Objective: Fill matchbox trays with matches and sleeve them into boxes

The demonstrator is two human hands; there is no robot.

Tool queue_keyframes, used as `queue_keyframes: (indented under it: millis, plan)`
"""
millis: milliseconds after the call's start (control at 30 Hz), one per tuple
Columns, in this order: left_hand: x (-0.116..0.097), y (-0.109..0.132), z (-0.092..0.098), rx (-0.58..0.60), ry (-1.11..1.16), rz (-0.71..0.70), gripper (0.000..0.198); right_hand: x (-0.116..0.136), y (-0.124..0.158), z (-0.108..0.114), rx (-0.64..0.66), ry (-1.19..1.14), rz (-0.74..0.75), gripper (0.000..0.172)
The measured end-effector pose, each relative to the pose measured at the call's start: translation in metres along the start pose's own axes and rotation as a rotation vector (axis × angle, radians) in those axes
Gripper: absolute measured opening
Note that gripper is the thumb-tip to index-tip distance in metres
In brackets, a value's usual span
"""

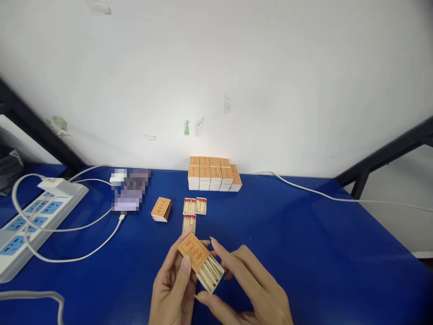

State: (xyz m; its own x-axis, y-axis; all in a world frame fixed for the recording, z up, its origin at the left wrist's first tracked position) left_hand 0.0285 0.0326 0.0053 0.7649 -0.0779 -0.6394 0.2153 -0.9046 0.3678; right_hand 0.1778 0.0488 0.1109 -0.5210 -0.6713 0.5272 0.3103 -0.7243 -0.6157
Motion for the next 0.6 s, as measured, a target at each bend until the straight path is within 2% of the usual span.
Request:
queue_keyframes:
  millis: [100,167,367,500,600]
  plan:
    - [0.005,0.005,-0.008,-0.062,0.041,0.076,0.067,0.000,0.002,-0.005,-0.056,-0.002,-0.018,0.063]
    - [0.006,0.006,-0.013,-0.029,0.043,0.133,0.066,0.001,0.001,-0.006,-0.052,0.002,-0.011,0.065]
    - [0.020,0.009,-0.015,0.164,-0.009,0.314,0.061,-0.006,-0.011,-0.007,0.124,-0.029,-0.083,0.085]
    - [0.031,0.017,-0.014,0.228,-0.012,0.396,0.059,-0.018,-0.010,-0.010,0.244,-0.062,-0.123,0.103]
    - [0.033,0.019,-0.009,0.197,-0.005,0.406,0.061,-0.021,-0.006,-0.014,0.350,-0.150,-0.141,0.095]
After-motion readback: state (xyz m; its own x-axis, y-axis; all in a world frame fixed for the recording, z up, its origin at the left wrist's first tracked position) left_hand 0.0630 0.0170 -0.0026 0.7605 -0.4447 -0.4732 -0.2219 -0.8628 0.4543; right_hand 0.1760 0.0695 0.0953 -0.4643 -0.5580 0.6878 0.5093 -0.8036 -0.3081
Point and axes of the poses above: each hand's wrist, its own y-axis away from the middle knuckle, its own z-axis out of the back of the hand, x = y × z, the point moved 9 cm from there along -y, towards the middle knuckle, and after that the axes turned 6 degrees about y, right-handed, at the moved point
